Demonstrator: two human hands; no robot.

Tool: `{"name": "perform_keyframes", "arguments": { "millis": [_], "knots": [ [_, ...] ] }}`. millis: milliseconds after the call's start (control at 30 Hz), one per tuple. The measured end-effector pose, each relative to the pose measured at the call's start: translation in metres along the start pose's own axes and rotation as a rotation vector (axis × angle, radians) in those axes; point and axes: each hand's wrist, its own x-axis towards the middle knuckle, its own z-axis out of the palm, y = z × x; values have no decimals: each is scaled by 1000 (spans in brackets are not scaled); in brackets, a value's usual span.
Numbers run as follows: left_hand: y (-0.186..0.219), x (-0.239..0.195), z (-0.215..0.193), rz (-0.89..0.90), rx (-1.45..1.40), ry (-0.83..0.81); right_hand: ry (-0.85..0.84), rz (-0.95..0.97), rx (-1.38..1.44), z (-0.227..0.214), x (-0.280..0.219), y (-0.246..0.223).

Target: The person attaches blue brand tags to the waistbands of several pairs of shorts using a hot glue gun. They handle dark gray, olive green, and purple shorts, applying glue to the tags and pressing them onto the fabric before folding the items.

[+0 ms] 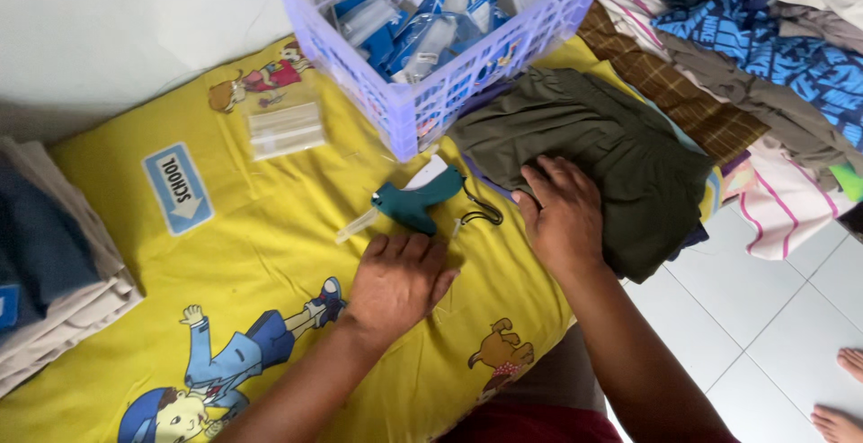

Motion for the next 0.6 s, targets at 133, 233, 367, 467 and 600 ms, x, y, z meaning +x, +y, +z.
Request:
{"name": "perform_keyframes", "arguments": {
  "millis": [133, 233, 367, 467, 600],
  "knots": [
    [1, 27, 6, 20, 6, 57, 21, 26, 18, 7, 0, 4],
    [3, 52, 15, 53, 49, 162, 89, 84, 8, 12, -1, 3],
    [8, 95, 25, -17, 35, 221, 137, 172, 162, -9, 7, -6],
    [14, 121, 30, -371, -286, -66, 169, 295, 373, -34, 15, -13],
    [36, 152, -18, -1039, -1300, -492, 201, 392, 554, -53, 16, -23]
  ]
}}
